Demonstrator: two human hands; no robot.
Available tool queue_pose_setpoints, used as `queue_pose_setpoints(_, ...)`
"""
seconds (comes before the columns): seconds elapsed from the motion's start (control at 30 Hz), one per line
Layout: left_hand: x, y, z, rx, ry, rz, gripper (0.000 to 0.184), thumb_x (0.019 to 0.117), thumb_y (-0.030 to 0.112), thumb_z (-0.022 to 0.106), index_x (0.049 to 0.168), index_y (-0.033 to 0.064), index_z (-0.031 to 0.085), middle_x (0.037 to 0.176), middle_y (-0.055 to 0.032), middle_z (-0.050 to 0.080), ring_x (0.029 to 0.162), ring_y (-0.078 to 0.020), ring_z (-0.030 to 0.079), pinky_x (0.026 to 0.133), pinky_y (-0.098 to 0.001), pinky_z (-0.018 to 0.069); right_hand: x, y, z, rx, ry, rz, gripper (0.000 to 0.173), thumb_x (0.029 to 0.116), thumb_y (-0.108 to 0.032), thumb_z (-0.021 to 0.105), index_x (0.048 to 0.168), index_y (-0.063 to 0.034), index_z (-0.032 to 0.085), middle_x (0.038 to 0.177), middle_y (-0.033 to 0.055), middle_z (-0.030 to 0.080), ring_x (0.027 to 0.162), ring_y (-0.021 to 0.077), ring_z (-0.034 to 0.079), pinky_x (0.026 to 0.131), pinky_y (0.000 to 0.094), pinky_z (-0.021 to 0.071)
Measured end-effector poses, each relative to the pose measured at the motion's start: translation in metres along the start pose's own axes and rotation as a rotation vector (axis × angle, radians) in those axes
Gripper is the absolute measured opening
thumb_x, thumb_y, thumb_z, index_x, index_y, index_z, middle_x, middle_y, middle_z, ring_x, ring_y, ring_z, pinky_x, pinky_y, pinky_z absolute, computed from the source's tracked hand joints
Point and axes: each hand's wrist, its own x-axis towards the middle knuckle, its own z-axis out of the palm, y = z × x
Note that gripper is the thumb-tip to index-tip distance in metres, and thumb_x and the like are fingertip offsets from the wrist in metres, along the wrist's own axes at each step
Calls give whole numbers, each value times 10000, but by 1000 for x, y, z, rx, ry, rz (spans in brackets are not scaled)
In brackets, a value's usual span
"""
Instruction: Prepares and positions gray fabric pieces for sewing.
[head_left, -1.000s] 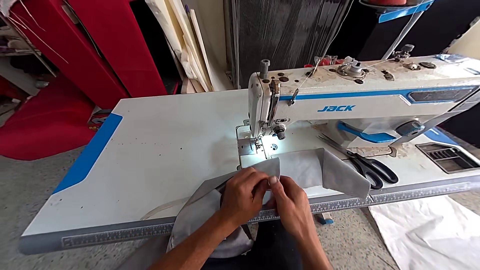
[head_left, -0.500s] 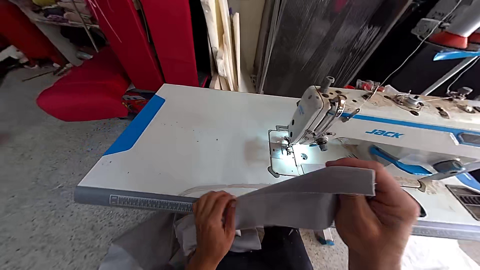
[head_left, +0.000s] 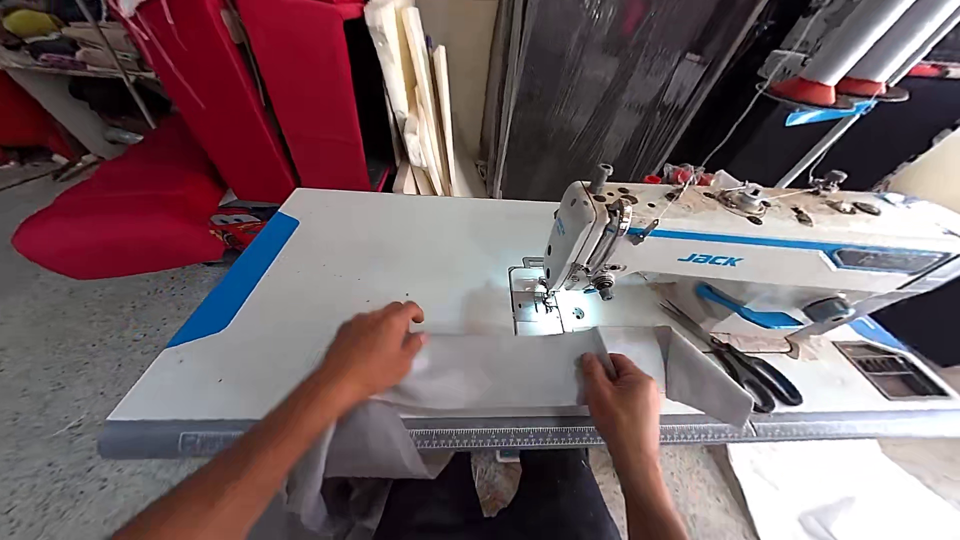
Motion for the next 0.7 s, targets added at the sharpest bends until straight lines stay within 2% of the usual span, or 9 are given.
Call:
queue_pose_setpoints(0.07, 1, 3, 55, 96, 202, 199, 330, 991, 193, 600, 1294, 84, 670, 1282, -147, 656, 1147, -349, 647, 924, -578, 526, 4, 2, 7, -165, 27, 28, 223, 962, -280, 703, 989, -62, 745, 721, 97, 686, 706, 289, 675, 677, 556, 514)
queue_pose_setpoints(0.13, 2, 4, 86, 87, 458, 532, 284, 971, 163, 516, 1145, 130, 738, 1258, -97, 688, 1179, -286, 640, 969, -510, 502, 7, 2, 10, -253, 73, 18, 237, 945, -286, 715, 1017, -60, 732, 719, 110, 688, 722, 325, 686, 675, 572, 508)
queue_pose_setpoints(0.23, 8, 6, 93, -22, 327, 831, 253, 993, 140, 505, 967, 176, 754, 1071, 8, 725, 1089, -170, 666, 963, -375, 542, 2, -6, 18, -268, 171, -130, 202, 919, -257, 709, 982, -66, 714, 680, 67, 657, 616, 272, 647, 566, 518, 490)
queue_pose_setpoints(0.3, 12, 4, 93, -90, 238, 830, 275, 976, 134, 500, 964, 159, 774, 1044, 21, 735, 1048, -140, 674, 918, -321, 553, -13, -19, 36, -236, 166, -320, 157, 887, -206, 707, 965, -72, 727, 715, 38, 663, 586, 208, 637, 514, 437, 518)
queue_pose_setpoints(0.4, 8, 4, 91, -177, 338, 769, 202, 955, 109, 527, 920, 102, 726, 995, -33, 716, 947, -137, 681, 821, -274, 574, -45, -30, 78, -230, 52, -535, 190, 818, -203, 718, 967, -96, 770, 819, 36, 689, 716, 189, 684, 578, 369, 570)
queue_pose_setpoints(0.47, 6, 3, 89, -204, 405, 753, 149, 967, 109, 531, 976, 90, 679, 1029, -57, 688, 957, -125, 673, 809, -240, 577, -61, -26, 95, -274, -4, -610, 287, 876, -325, 688, 1039, -114, 794, 932, 52, 703, 847, 222, 676, 672, 364, 567)
queue_pose_setpoints(0.57, 5, 1, 90, -207, 367, 807, 241, 972, 94, 521, 1083, 104, 735, 1155, -55, 723, 1122, -168, 672, 953, -307, 567, -72, -20, 81, -254, -71, -645, 427, 938, -413, 566, 1139, -105, 782, 1069, 62, 735, 965, 218, 667, 789, 360, 546)
queue_pose_setpoints(0.63, 5, -1, 92, -163, 311, 831, 271, 972, 115, 507, 1029, 135, 771, 1149, -20, 746, 1135, -170, 671, 953, -326, 552, -74, -17, 58, -227, -112, -625, 435, 971, -382, 520, 1192, -96, 762, 1163, 86, 738, 1049, 230, 677, 847, 379, 555)
queue_pose_setpoints(0.7, 6, -2, 94, -130, 291, 837, 289, 957, 132, 492, 935, 148, 780, 1084, 8, 766, 1098, -162, 685, 926, -328, 549, -72, -16, 46, -283, -100, -642, 508, 1025, -430, 411, 1318, -142, 711, 1361, 154, 652, 1222, 309, 595, 955, 473, 469)
